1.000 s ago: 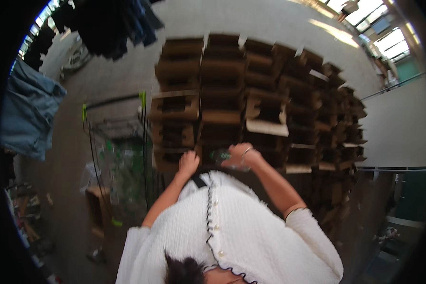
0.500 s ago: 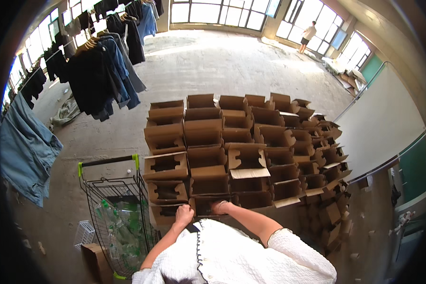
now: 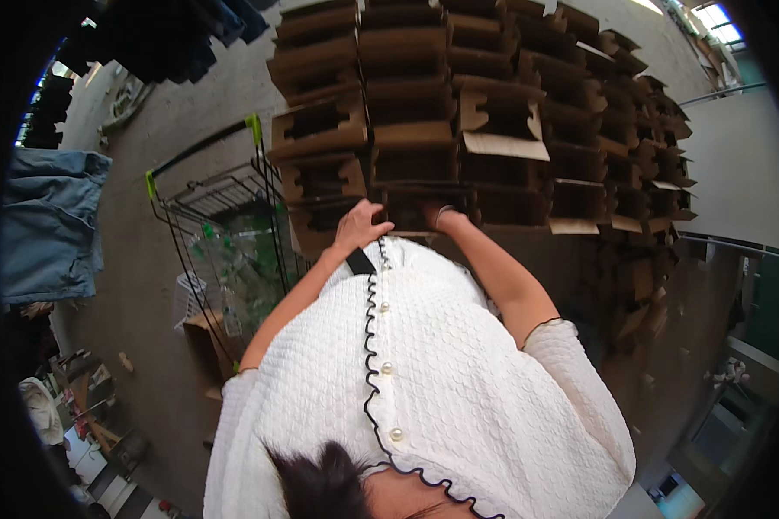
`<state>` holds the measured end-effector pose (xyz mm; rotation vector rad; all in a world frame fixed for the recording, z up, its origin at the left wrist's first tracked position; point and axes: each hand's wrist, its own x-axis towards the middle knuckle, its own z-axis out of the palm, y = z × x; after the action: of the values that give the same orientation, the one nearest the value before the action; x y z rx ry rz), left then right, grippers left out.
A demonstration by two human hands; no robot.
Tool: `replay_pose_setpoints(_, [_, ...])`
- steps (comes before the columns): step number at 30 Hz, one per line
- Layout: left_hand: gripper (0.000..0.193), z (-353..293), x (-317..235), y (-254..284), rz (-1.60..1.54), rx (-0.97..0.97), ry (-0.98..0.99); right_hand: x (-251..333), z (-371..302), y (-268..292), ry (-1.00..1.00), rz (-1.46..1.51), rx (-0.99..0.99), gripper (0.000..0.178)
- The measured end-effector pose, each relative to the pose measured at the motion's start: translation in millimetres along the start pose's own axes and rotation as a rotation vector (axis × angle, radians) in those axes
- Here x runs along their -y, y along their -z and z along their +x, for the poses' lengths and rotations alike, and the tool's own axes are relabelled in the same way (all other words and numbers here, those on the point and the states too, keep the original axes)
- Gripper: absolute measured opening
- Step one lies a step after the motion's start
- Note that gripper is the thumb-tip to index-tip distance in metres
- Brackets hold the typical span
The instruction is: The person takes empty plastic bottles one by one from a shopping cart and places them into the slots of cardboard dividers.
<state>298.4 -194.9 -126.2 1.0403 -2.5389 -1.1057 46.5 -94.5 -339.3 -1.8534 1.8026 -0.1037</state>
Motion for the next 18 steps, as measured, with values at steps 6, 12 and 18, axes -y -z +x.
replay_pose_setpoints(6, [0.056, -18, 12, -20, 0.265, 0.090, -0.180, 121, -128, 201, -0.232, 0.400, -0.255, 0.052])
replay_pose_setpoints(12, [0.016, -2, 1, -27, 0.381, 0.073, -0.237, 135, -167, 195, -0.302, 0.130, -0.517, 0.079])
replay_pose_setpoints(18, [0.056, -1, -26, -13, 0.340, 0.045, -0.118, 144, -142, 179, -0.418, 0.010, -0.515, 0.080])
